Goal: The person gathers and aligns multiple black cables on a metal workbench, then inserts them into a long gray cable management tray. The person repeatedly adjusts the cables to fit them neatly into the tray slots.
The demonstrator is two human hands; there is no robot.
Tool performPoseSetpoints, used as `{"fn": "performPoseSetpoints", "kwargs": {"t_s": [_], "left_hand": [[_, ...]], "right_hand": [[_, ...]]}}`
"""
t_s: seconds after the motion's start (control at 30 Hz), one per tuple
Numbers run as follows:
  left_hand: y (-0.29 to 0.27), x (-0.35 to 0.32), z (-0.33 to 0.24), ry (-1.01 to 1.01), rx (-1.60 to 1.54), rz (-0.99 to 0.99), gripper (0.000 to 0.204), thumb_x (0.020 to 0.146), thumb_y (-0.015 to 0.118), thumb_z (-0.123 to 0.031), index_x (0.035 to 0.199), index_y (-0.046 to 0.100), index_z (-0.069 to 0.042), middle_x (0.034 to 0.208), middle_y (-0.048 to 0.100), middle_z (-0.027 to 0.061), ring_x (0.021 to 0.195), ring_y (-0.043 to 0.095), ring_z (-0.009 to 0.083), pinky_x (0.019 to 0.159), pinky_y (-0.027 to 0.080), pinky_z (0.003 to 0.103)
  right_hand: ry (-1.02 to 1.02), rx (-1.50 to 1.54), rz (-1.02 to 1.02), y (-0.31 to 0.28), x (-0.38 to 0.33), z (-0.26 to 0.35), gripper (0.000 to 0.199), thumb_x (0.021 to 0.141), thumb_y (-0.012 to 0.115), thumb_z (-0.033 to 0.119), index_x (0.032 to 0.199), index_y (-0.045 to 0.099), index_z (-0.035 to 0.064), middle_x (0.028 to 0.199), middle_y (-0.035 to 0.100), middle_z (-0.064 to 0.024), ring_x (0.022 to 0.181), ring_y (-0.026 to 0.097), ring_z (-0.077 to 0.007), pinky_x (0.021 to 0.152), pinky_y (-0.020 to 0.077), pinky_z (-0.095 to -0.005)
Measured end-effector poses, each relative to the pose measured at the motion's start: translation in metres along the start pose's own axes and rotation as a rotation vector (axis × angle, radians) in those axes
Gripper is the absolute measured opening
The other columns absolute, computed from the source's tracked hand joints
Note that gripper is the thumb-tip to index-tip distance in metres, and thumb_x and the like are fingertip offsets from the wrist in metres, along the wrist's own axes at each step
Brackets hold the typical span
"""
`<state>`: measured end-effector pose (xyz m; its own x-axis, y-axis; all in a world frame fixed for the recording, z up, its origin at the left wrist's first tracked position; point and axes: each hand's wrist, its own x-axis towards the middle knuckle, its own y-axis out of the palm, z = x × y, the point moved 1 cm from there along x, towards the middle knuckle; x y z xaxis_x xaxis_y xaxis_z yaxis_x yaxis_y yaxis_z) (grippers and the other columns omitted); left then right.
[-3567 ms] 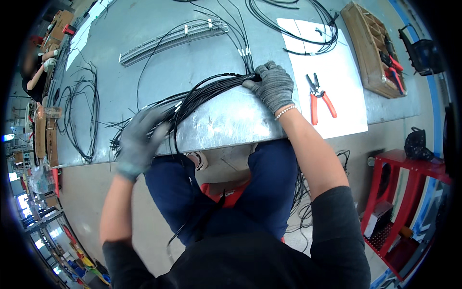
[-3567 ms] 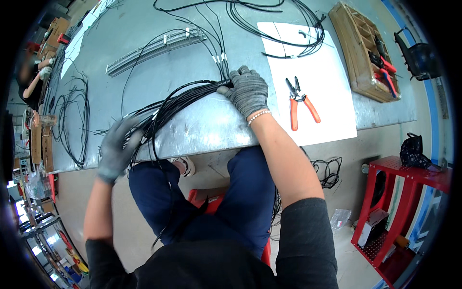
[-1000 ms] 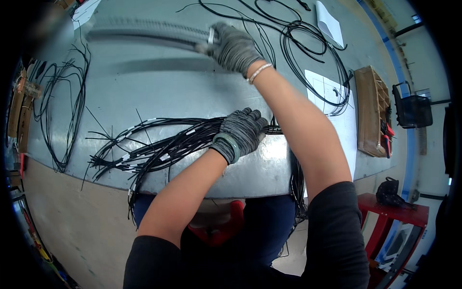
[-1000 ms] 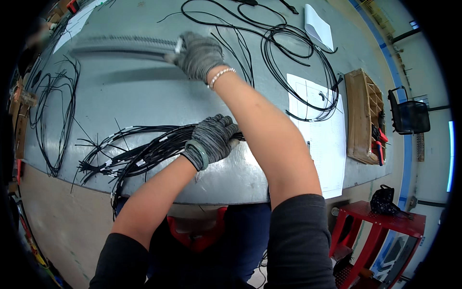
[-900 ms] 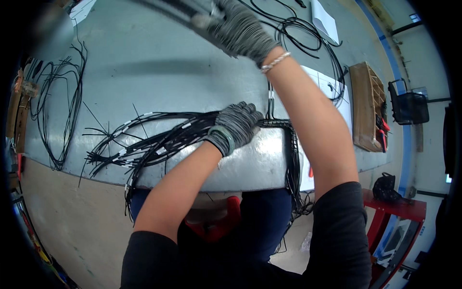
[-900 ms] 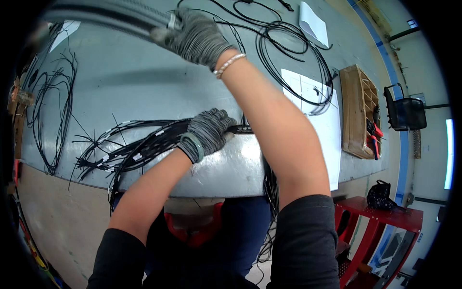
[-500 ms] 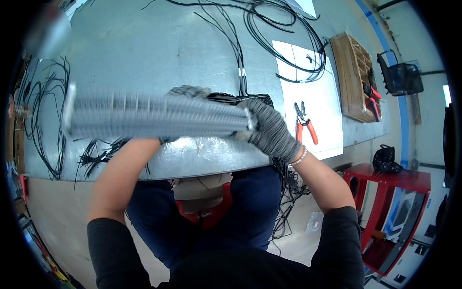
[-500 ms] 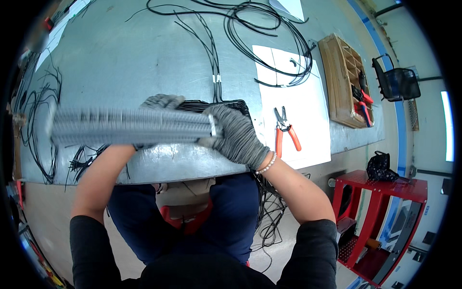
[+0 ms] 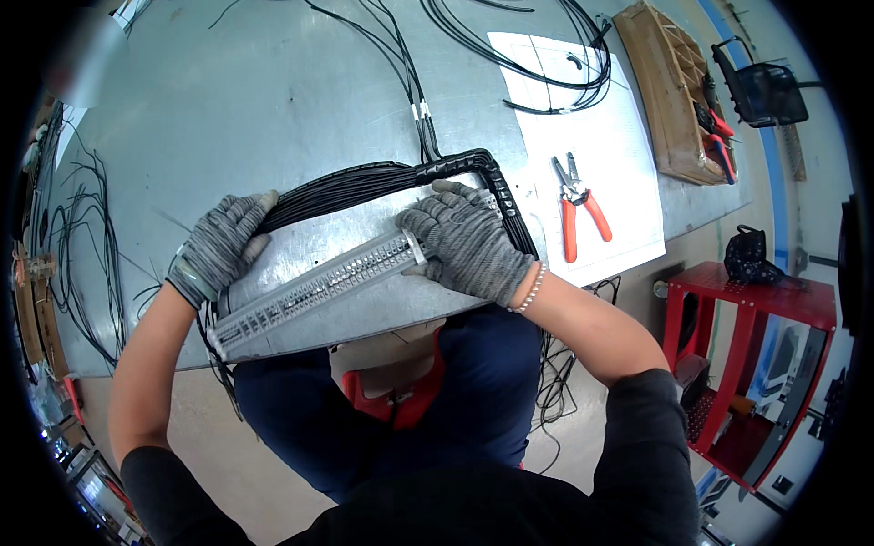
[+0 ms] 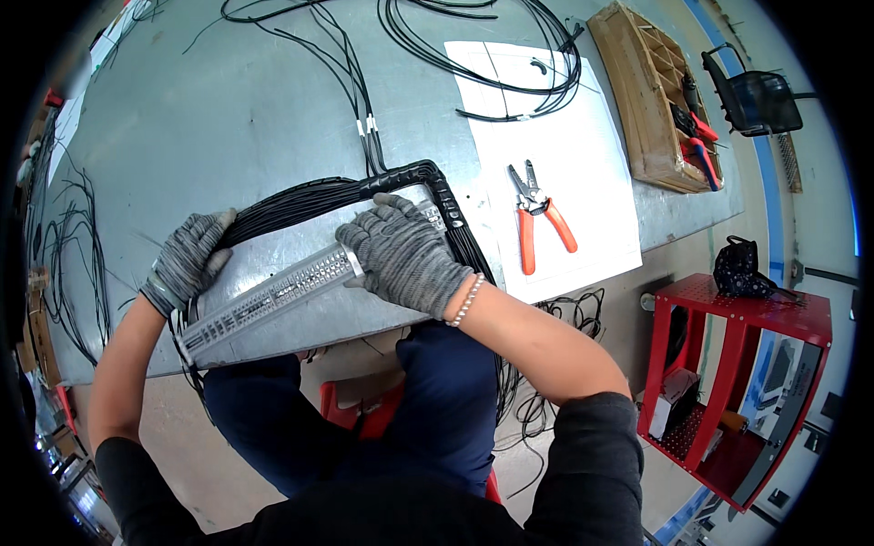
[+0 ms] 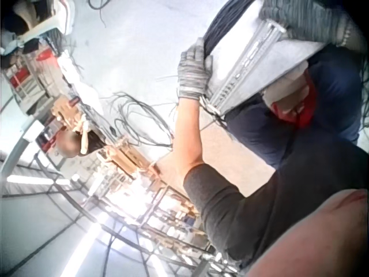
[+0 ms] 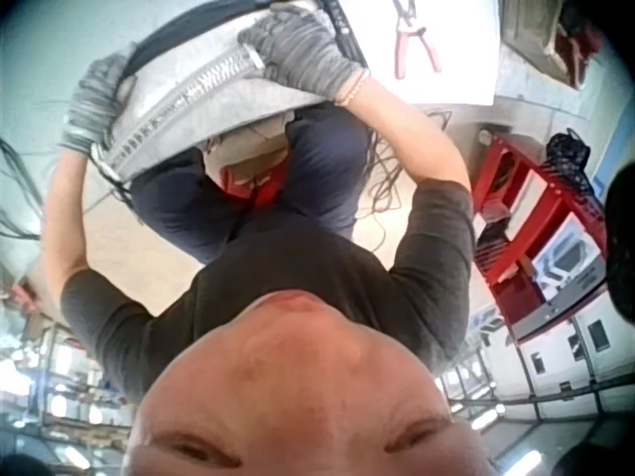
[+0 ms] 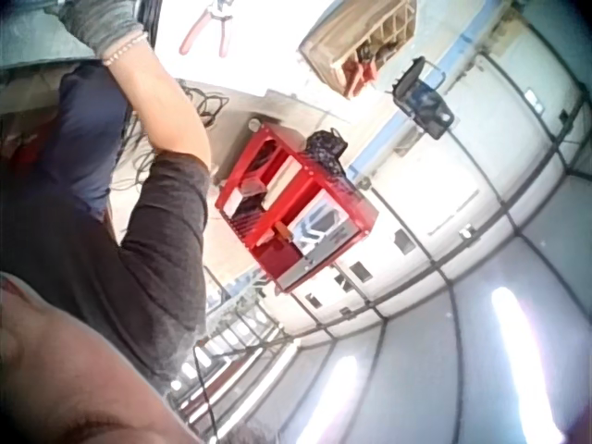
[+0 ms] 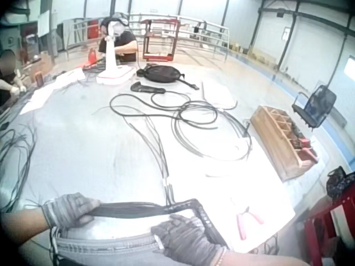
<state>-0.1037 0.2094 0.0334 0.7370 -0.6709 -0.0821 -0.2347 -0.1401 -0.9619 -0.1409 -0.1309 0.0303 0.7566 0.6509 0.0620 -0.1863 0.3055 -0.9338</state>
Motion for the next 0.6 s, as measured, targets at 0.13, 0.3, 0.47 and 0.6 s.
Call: {"fn": "performPoseSetpoints", "kwargs": {"t_s": [0.13, 0.3, 0.47, 0.6], "left_hand": [[-0.002, 0.01, 0.012, 0.022, 0.081, 0.004, 0.058, 0.081, 0.065, -0.012, 0.135, 0.046, -0.005, 0.12, 0.06, 0.0155, 0.103, 0.057, 0.0335, 0.093, 0.047, 0.04], [-0.006, 0.016, 0.017, 0.01, 0.077, 0.006, 0.058, 0.079, 0.064, -0.012, 0.135, 0.048, -0.007, 0.122, 0.059, 0.0139, 0.105, 0.056, 0.0325, 0.094, 0.046, 0.039], [-0.01, 0.016, 0.015, -0.056, 0.033, 0.032, 0.057, 0.079, 0.065, -0.013, 0.134, 0.051, -0.008, 0.123, 0.059, 0.0131, 0.106, 0.056, 0.0315, 0.094, 0.046, 0.039], [-0.017, 0.019, 0.015, -0.11, -0.091, 0.052, 0.056, 0.078, 0.067, -0.013, 0.132, 0.054, -0.009, 0.121, 0.061, 0.0127, 0.106, 0.057, 0.031, 0.096, 0.046, 0.038]], "right_hand": [[0.038, -0.046, -0.041, 0.003, 0.014, 0.001, 0.057, 0.076, 0.071, 0.043, 0.119, 0.059, 0.0076, 0.109, 0.062, -0.0103, 0.112, 0.055, -0.0249, 0.112, 0.0284, -0.0415], [0.011, 0.042, -0.072, -0.001, 0.021, -0.003, 0.062, 0.074, 0.073, 0.04, 0.124, 0.056, 0.0081, 0.115, 0.059, -0.0085, 0.116, 0.052, -0.0239, 0.114, 0.0255, -0.0432], [0.064, 0.043, -0.204, -0.025, -0.004, -0.029, 0.086, 0.059, 0.081, 0.049, 0.13, 0.052, 0.0114, 0.126, 0.053, -0.01, 0.123, 0.047, -0.0266, 0.113, 0.0271, -0.0474], [0.107, 0.092, -0.253, -0.005, -0.01, -0.041, 0.059, 0.061, 0.082, 0.041, 0.11, 0.066, 0.0112, 0.106, 0.062, -0.0072, 0.108, 0.055, -0.0269, 0.105, 0.0364, -0.0469]]}}
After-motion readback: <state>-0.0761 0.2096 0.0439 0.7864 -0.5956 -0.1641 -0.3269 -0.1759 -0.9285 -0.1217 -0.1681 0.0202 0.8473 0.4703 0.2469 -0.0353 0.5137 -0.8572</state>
